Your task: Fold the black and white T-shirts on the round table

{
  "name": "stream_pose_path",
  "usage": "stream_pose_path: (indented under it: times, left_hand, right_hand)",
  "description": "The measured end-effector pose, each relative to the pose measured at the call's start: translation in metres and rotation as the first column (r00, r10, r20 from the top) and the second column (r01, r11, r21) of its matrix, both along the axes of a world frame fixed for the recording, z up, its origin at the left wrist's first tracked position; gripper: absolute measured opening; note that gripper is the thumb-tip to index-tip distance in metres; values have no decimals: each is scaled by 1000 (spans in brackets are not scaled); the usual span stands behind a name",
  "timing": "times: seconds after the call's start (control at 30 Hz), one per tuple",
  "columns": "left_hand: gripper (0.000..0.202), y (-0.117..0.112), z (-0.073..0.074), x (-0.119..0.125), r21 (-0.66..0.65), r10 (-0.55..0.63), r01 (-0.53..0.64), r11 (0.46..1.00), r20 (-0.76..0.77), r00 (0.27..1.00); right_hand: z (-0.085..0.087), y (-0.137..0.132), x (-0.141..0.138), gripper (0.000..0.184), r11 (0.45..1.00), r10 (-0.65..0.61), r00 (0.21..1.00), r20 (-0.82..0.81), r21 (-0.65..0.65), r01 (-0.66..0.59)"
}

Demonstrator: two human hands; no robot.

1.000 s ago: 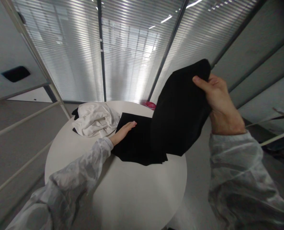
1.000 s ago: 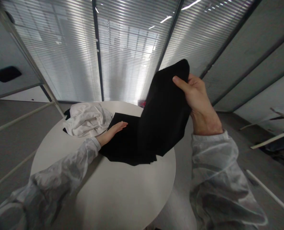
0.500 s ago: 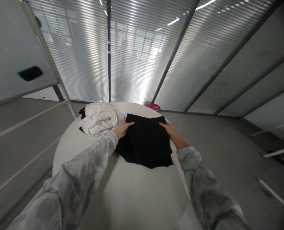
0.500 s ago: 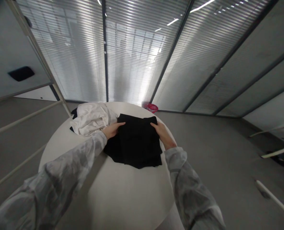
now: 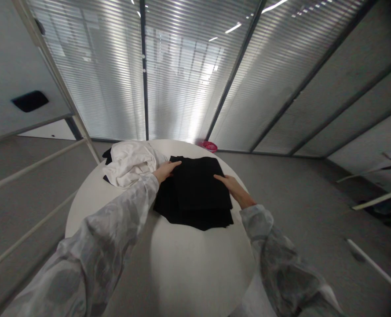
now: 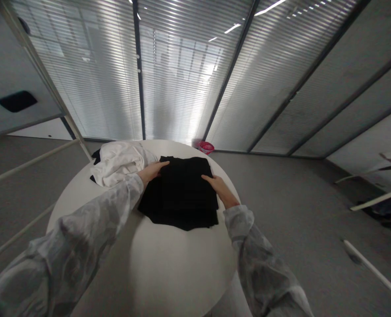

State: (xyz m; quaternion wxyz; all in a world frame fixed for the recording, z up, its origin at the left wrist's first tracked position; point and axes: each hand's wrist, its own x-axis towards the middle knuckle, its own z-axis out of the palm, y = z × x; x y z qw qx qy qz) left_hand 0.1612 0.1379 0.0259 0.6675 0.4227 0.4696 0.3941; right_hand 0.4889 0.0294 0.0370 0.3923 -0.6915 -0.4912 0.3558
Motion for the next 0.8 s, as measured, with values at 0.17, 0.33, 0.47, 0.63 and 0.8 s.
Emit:
stream_pose_path:
  times: [0.17,0.33,0.47,0.63,0.8]
  left_hand:
    - [67,-42,3,-22,-3,-275,280,960,-207,939]
    - [54,-67,14,-33,121,-274,299,947,-186,944]
    - [48,-80,17,-47,81,-187,203,976,-172,967]
    - [58,-100,1,-60,15,-219,230,973,-242,945]
    - [62,-95,-13,-69,120,-177,236,964,-371,912]
  right_hand:
    - [-7,-35,-7,54,998,-69,989,133,-2,70]
    - [3,-71,-34,75,996,-89,995,-45,-4,88]
    - [4,-101,-51,93,993,-94,989,-115,-75,86]
    - [-14,-135,-59,110,991,-33,999,-19,-131,31]
    - [-10,-141,-53,105,984,73,962,263,-175,-27]
